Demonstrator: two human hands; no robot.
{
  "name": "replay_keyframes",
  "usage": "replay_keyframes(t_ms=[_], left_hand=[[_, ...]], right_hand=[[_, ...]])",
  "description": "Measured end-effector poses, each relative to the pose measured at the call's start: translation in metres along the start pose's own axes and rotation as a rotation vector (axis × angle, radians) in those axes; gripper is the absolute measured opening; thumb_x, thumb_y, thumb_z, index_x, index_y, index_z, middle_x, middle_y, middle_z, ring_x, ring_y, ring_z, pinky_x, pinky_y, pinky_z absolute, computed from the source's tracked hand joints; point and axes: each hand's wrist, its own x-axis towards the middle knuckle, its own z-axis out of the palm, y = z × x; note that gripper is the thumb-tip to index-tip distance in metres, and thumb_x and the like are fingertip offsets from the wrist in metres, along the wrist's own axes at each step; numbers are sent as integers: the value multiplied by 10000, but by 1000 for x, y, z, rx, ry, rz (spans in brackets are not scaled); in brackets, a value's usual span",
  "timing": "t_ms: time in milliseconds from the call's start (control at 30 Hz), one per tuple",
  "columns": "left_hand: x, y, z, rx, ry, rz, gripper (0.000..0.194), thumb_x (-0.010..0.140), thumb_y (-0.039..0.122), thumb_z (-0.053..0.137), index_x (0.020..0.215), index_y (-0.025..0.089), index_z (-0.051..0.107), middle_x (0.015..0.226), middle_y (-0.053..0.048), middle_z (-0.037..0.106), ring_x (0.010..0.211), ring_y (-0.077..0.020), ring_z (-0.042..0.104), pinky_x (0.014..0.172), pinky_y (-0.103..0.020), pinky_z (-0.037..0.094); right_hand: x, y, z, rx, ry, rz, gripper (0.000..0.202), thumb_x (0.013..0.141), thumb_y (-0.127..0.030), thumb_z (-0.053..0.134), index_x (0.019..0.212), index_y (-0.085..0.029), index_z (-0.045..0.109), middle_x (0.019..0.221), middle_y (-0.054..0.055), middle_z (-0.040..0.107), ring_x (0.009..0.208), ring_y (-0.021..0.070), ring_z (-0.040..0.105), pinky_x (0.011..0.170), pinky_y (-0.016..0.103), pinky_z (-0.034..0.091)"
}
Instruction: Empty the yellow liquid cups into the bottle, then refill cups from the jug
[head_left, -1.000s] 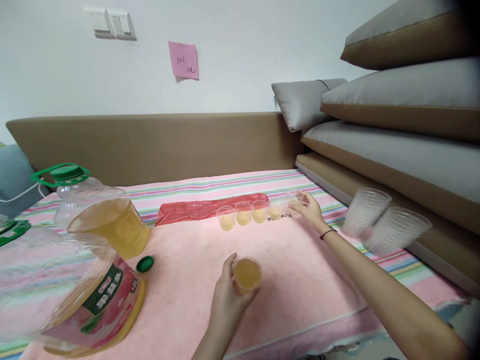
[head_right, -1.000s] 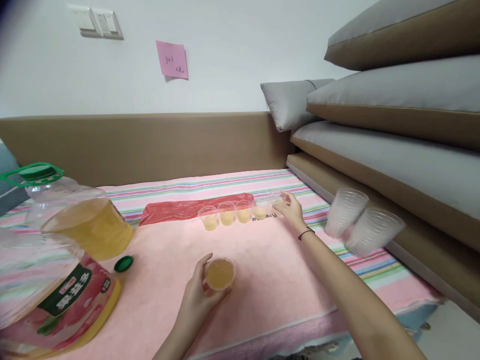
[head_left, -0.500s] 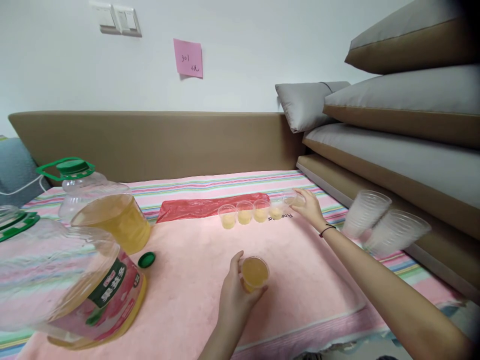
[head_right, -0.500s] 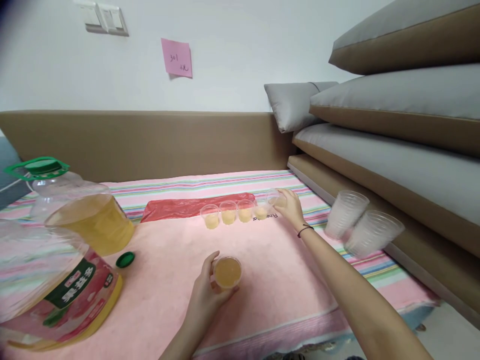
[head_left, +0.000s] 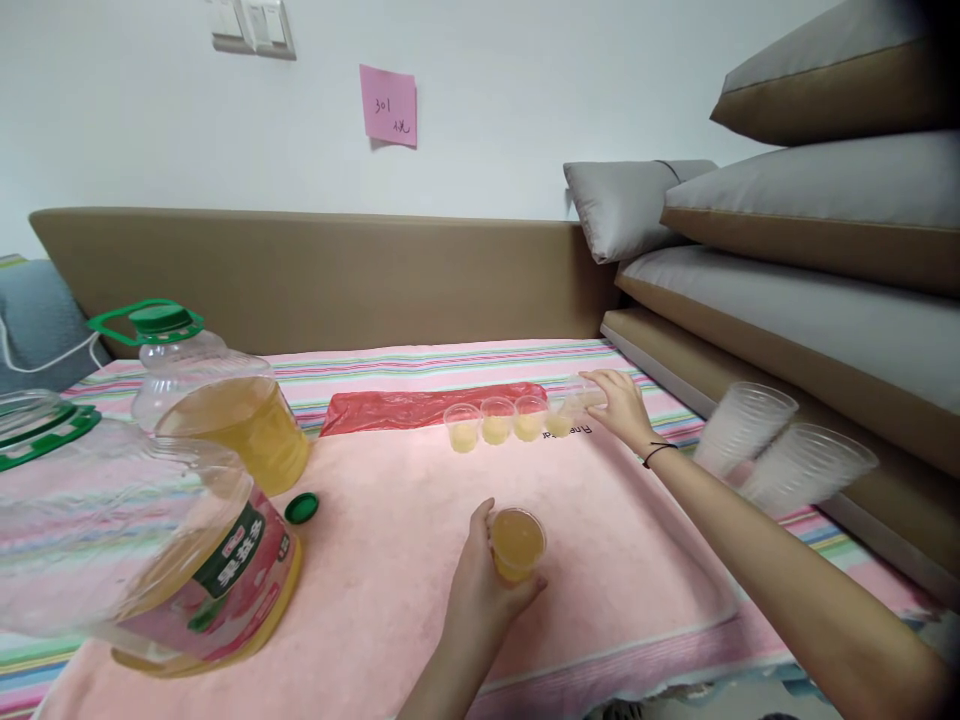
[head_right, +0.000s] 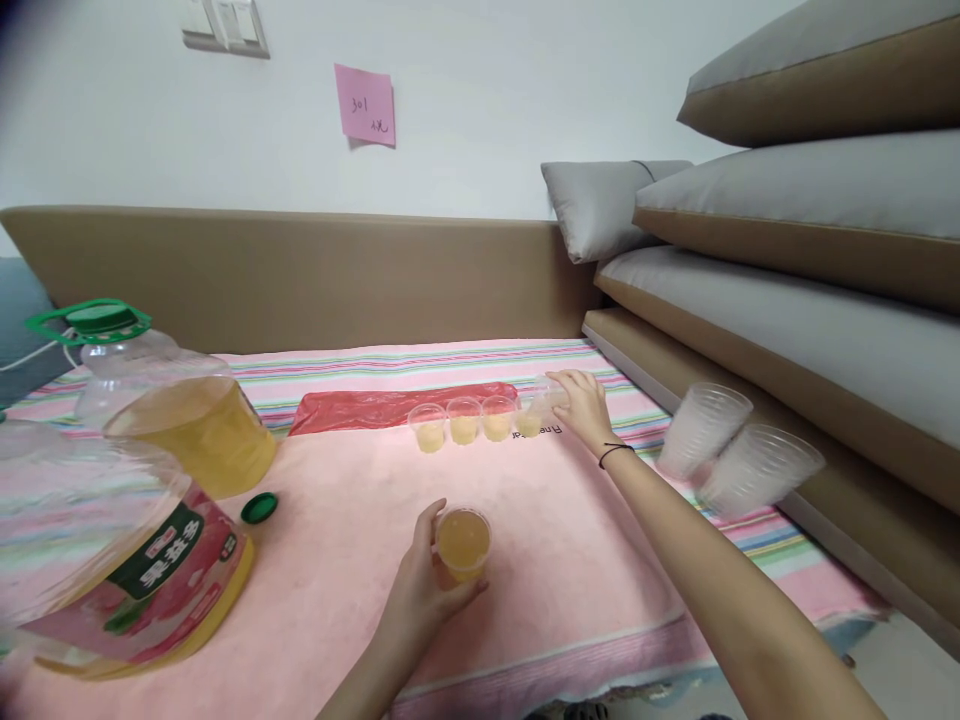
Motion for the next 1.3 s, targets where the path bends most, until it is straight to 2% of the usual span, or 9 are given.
replay_keyframes(t_ms=[133,333,467,567,833,1000,1100,1300], left_hand=[[-2,-1,-2,-13,-25,-8,961,547,228,765,1382,158,295,1340,-158,517,1195,-309,547,1020,-444,424],[-4,-4,-8,-44,-41,4,994,529,215,793,1393,208,301,1335,-129,525,1208,-298,547,1049,-452,408],[-3,-6,-9,-62,-43,16,1007,514,168,789,1390,184,292,1341,-152,517,1250,-305,515,1072,-447,388],[-4,-3,-9,-57,-55,16,1012,518,166,777,1397,159,275,1332,-162,524,1237,-302,522,1054,-437,403],[-8,3,-12,-48,-57,7,1026,510,168,781,1400,174,270,1338,-155,525,1254,-312,513,1055,-447,405],[-10,3,-13,-48,-56,7,1025,505,146,773,1397,175,269,1344,-157,518,1248,-307,504,1054,-441,400],[-11,3,-14,-37,-60,15,1017,523,146,763,1405,172,257,1347,-150,511,1250,-296,497,1047,-425,404],[-10,2,-12,-16,-70,-8,1043,520,135,756,1416,149,223,1366,-165,476,1247,-291,487,1041,-418,399]], right_hand=[[5,-7,-4,-77,-27,-96,551,718,-114,568,1258,-211,619,1173,131,637,1107,348,521,919,492,410],[14,-18,-8,-181,-94,-278,523,783,-7,480,1220,-242,647,1197,119,654,1166,322,498,1029,532,329],[16,-25,-10,-215,-150,-394,437,888,-39,432,1179,-269,664,1222,97,664,1211,289,493,1098,531,284],[17,-26,-12,-265,-177,-459,423,911,-50,426,1201,-257,654,1257,106,657,1235,294,490,1119,557,260],[16,-28,-13,-300,-195,-507,460,903,-29,436,1236,-283,625,1282,80,656,1251,292,504,1127,583,257],[18,-33,-14,-301,-210,-544,440,909,-41,440,1227,-282,626,1270,73,660,1256,275,493,1144,553,233],[17,-33,-13,-290,-209,-478,424,902,-48,453,1208,-273,640,1270,74,659,1256,264,485,1140,519,234],[3,-21,-12,-240,-88,-166,464,814,-79,527,1256,-192,614,1214,137,656,1166,322,510,1082,552,252]])
